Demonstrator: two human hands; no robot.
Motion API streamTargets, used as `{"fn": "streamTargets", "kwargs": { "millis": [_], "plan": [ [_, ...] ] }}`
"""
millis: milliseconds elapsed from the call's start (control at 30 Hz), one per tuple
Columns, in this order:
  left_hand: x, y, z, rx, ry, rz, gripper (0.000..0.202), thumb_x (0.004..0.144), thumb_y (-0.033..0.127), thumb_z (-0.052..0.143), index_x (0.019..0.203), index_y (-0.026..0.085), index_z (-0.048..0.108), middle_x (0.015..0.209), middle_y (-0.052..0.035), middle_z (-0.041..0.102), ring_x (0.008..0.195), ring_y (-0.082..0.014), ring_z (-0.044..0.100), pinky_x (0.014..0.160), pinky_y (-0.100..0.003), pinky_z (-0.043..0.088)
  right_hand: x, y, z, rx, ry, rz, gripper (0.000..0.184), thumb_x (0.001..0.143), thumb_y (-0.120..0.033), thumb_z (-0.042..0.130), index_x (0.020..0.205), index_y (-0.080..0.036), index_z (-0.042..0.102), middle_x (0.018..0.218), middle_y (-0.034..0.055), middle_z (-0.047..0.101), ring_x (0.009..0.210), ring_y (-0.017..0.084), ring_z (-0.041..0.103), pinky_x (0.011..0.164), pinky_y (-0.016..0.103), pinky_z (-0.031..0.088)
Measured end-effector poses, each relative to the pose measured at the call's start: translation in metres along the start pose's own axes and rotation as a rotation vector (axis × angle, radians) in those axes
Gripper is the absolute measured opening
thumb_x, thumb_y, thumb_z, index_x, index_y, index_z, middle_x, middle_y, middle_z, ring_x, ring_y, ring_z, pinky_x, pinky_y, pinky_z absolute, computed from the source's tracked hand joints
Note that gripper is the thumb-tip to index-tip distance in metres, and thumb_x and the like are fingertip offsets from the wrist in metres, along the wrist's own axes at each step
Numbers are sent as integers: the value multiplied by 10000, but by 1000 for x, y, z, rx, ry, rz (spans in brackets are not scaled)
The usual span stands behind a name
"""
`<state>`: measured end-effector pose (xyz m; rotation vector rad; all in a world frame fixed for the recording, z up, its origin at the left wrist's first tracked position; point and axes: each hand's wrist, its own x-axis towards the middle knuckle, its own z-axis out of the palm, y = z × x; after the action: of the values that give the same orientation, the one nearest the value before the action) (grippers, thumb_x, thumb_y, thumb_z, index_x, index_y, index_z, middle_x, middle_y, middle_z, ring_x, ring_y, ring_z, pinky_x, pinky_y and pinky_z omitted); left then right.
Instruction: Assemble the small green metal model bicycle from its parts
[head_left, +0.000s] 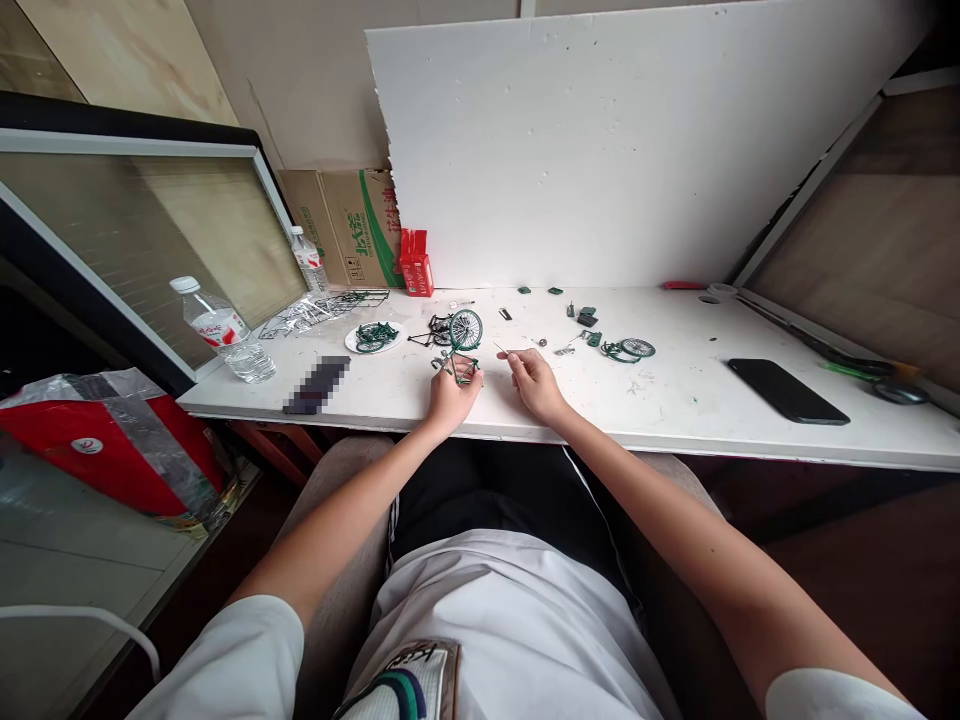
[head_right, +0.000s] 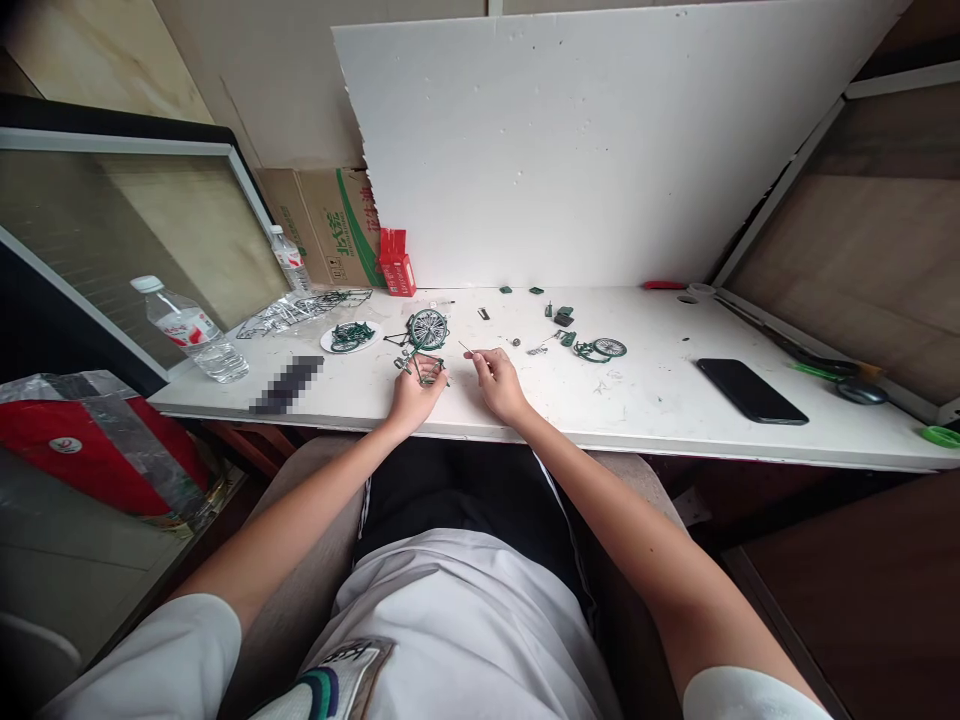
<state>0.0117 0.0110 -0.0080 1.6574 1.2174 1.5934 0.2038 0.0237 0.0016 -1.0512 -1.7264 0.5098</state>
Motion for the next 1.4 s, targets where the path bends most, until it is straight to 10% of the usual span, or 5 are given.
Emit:
{"fn": "streamTargets", "kwargs": {
  "millis": [267,500,733,1400],
  "plan": [
    [3,9,-9,258,-11,114,131,903,245,733,1009,190,679,949,-95,790,850,-219,761,807,-326,602,0,2,1,235,-22,138,546,859,-651,756,1132,-180,797,1037,112,761,754,192,653,664,324,540],
    [7,2,-12,193,7,41,199,909,210,722,1105,182,715,976,-91,796,885,-209,754,810,-306,598,0,-2,1,264,-67,223,591,879,-742,670,889,-165,799,765,72,720,631,170,596,548,286,474],
    [9,-8,-12,62,0,-46,232,912,257,732,1121,172,676,965,-94,778,873,-205,750,810,-317,591,0,8,1,199,-11,130,657,972,-696,557,1309,-164,747,1004,118,747,718,176,624,612,311,543],
    [8,-9,-8,94,-51,-69,197,919,209,700,1108,165,729,1008,-105,813,871,-211,779,835,-331,616,-3,-12,-3,211,-60,255,592,803,-618,815,1179,-161,824,933,122,829,801,255,751,566,313,556]
  ]
}}
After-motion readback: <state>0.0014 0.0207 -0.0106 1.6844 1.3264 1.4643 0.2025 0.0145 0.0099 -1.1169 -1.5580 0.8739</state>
